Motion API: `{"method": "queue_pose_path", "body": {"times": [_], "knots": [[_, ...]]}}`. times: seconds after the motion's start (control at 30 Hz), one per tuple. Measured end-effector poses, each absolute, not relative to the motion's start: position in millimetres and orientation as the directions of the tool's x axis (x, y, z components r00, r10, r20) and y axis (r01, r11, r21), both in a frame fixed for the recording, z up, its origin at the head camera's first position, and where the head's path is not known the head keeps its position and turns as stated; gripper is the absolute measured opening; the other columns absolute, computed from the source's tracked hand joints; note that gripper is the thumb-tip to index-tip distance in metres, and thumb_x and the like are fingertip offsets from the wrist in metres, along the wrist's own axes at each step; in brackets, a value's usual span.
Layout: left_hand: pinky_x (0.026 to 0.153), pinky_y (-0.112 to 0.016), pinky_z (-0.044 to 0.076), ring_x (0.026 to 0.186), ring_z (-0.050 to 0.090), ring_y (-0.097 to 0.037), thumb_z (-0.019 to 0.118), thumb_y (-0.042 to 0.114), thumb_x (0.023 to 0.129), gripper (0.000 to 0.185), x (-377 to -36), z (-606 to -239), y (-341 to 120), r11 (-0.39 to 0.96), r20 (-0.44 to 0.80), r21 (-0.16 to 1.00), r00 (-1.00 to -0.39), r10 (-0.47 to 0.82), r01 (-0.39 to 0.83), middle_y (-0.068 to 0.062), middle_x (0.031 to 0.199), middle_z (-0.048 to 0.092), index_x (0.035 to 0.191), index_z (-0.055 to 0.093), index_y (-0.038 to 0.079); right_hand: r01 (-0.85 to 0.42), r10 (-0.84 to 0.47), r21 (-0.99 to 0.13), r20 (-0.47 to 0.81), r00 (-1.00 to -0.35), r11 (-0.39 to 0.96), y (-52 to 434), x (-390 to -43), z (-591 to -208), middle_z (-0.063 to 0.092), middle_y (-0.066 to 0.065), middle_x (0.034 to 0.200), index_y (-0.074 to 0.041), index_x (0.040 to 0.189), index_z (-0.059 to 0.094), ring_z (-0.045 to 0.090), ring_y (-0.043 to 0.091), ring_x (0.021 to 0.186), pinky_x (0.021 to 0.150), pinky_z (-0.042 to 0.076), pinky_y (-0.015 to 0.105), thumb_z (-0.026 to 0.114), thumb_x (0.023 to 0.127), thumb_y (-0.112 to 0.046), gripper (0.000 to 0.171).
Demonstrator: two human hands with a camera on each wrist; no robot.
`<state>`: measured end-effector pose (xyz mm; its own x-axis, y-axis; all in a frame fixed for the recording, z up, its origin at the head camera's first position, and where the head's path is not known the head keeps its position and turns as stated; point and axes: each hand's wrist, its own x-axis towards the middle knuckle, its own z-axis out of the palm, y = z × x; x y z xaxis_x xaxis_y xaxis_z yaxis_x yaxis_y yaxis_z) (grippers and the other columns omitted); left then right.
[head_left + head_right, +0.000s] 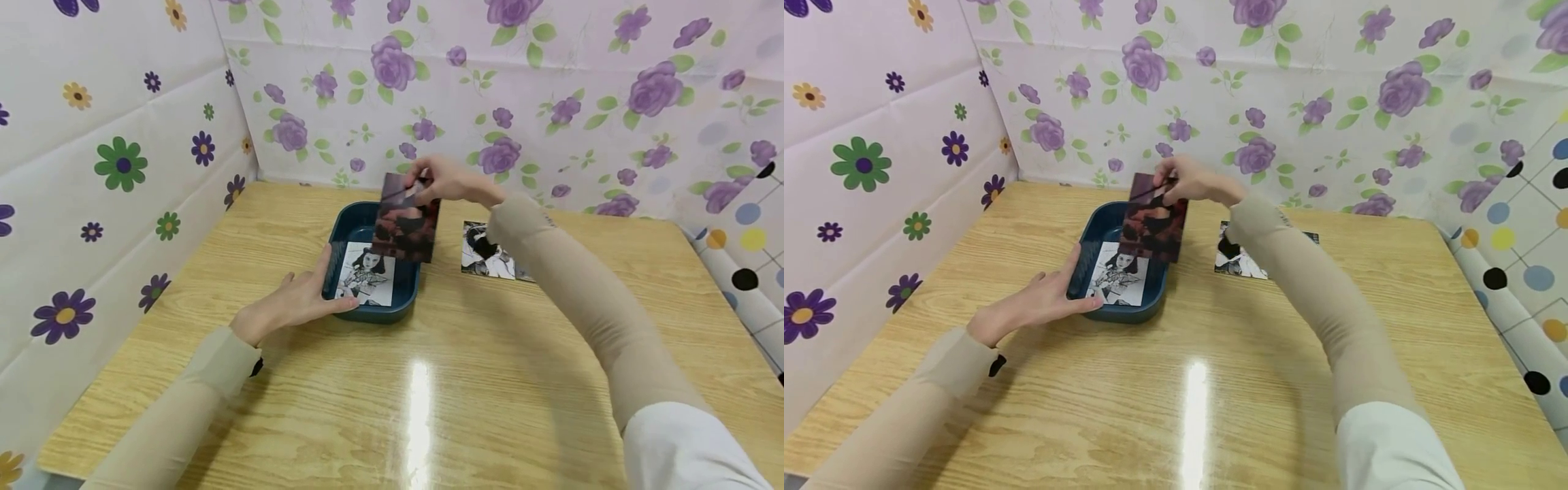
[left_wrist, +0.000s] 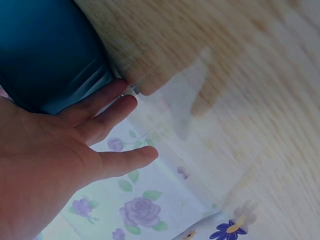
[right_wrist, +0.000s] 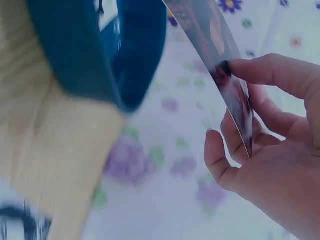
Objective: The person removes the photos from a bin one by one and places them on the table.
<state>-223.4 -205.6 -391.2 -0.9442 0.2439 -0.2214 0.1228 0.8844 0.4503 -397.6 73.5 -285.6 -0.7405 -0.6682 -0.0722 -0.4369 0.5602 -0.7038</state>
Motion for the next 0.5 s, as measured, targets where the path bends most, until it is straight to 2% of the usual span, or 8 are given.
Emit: {"method": "queue_pose_path", "body": {"times": [0.27, 0.5], "knots": [[0.112, -0.071, 0.005, 0.139, 0.038, -0.041, 0.051, 0.082, 0.077, 0.124, -225, -392, -204, 0.891, -0.227, 0.438, -0.945, 0.236, 0.117, -0.026, 0.152, 0.035, 0.152, -0.023, 0.017, -0.386, -0.563, -0.636, -0.094, -0.821, 0.668, 177, -404, -278, 0.060, 0.007, 0.094, -0.004, 0.112, 0.059, 0.055, 0.016, 0.075, 0.070, 0.049, 0.028, 0.069, 0.084, -0.003, 0.029], [0.112, -0.071, 0.005, 0.139, 0.037, -0.042, 0.051, 0.081, 0.077, 0.124, -224, -391, -204, 0.892, -0.230, 0.437, -0.944, 0.238, 0.118, -0.027, 0.151, 0.034, 0.152, -0.024, 0.017, -0.250, -0.455, -0.661, -0.155, -0.877, 0.708, 280, -398, -291, 0.061, 0.006, 0.083, 0.002, 0.111, 0.057, 0.057, 0.017, 0.068, 0.064, 0.051, 0.032, 0.064, 0.087, 0.001, 0.025]]}}
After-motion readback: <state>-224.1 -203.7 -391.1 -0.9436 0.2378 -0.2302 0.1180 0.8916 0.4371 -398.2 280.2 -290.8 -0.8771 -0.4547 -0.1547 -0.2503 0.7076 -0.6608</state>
